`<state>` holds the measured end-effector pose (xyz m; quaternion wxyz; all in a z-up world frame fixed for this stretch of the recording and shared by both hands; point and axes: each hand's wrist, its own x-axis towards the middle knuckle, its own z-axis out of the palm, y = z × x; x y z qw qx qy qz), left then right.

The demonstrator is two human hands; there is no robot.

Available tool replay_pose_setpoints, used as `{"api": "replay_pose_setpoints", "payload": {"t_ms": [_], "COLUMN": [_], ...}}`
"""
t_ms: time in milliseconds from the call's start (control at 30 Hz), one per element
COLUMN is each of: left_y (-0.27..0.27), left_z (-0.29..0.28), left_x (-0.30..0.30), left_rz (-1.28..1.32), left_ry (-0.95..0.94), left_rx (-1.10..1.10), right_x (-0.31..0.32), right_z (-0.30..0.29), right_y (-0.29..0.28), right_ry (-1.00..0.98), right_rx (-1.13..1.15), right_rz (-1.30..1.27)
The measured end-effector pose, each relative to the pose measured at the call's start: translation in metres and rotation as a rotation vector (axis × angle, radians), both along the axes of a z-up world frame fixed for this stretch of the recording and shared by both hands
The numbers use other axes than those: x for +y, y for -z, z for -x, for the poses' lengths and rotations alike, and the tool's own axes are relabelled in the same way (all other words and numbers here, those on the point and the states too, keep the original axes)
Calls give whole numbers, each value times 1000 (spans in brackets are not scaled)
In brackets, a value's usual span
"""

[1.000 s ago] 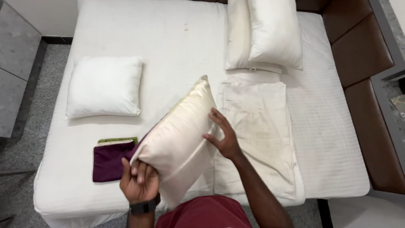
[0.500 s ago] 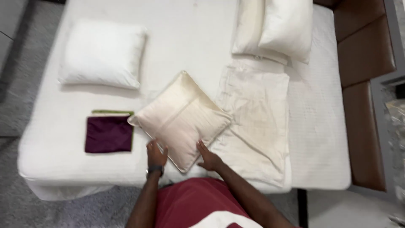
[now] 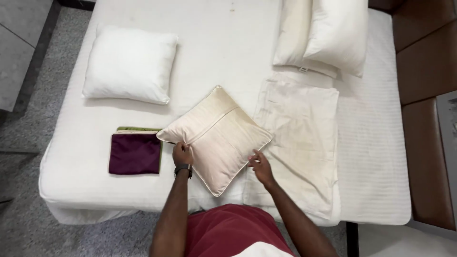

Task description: The person inserts a white pillow into a beige pillowcase on a bed, then removes it. They then fold a purple and green pillowcase and place it on the bed. Finally, they insert the same white pillow into the purple and green pillowcase.

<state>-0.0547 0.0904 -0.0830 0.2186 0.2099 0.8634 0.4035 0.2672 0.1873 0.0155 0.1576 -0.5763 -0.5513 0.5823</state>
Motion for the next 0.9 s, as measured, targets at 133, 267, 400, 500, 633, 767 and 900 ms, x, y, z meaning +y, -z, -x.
{"api": "replay_pose_setpoints", "payload": {"t_ms": [133, 267, 400, 500, 633, 767, 900], "left_y": [-74, -152, -213, -208, -202, -199, -225], "left_z": [-12, -47, -65, -57, -48, -47, -49], "left_x": [12, 24, 22, 20, 21, 23, 26], "left_rz": [-398, -522, -734, -753, -456, -383, -381], "left_ry": [76, 277, 372, 385, 501, 414, 332], "left_rx": [-217, -469, -521, -648, -690, -632, -683], "right_x": [-9, -18, -24, -28, -32, -36, -41], "right_z": [30, 77, 102, 105, 113, 119, 127], "right_y": [-30, -126, -187, -199, -193, -162, -185], "right_ry": [-180, -305, -419, -416, -427, -349, -306], "right_rx": [36, 26, 8, 36, 38, -26, -51], "right_rz": [-288, -608, -825, -852, -879, -908, -946]}}
